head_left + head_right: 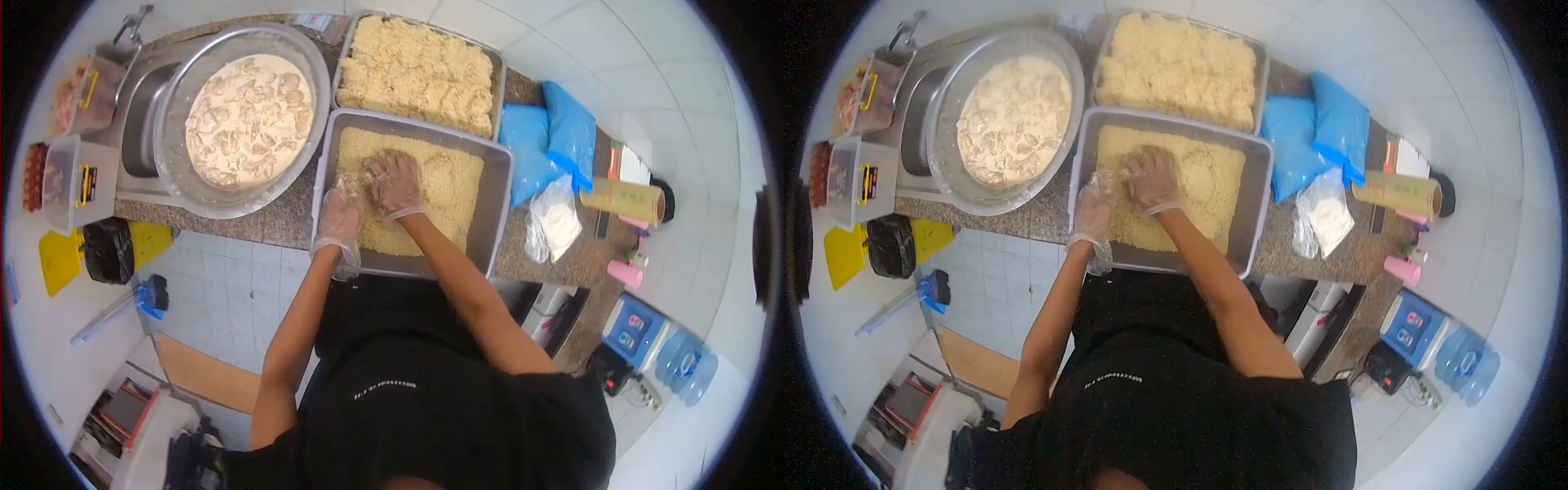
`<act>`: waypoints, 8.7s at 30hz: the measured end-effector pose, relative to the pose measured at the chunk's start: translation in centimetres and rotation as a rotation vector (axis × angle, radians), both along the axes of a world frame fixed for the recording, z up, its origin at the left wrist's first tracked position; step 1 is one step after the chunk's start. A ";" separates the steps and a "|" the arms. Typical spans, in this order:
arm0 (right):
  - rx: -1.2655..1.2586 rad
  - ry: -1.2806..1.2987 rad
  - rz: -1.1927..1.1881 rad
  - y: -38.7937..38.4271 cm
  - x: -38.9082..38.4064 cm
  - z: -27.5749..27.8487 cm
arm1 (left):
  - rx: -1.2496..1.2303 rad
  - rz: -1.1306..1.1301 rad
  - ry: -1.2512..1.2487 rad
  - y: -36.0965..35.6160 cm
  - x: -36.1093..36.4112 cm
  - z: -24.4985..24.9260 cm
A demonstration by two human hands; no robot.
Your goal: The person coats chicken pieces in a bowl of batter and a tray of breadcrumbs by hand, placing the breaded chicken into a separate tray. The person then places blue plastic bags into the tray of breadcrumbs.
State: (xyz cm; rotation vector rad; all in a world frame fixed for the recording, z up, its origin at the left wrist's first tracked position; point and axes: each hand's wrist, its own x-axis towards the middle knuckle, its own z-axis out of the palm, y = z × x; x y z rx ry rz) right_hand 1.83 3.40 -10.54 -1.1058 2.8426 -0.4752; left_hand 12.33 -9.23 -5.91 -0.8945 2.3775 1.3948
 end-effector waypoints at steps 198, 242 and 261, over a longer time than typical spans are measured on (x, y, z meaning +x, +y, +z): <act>0.087 -0.530 -0.239 5.4 -19.4 6.7 | -0.309 -0.209 0.256 4.0 -5.3 -2.2; -0.068 -0.288 -0.050 -15.8 -3.3 13.0 | 0.092 0.329 0.334 -17.9 -2.7 13.7; 0.203 -0.125 0.161 -33.7 -15.5 9.1 | -0.820 -0.020 0.305 -33.7 -6.0 -4.0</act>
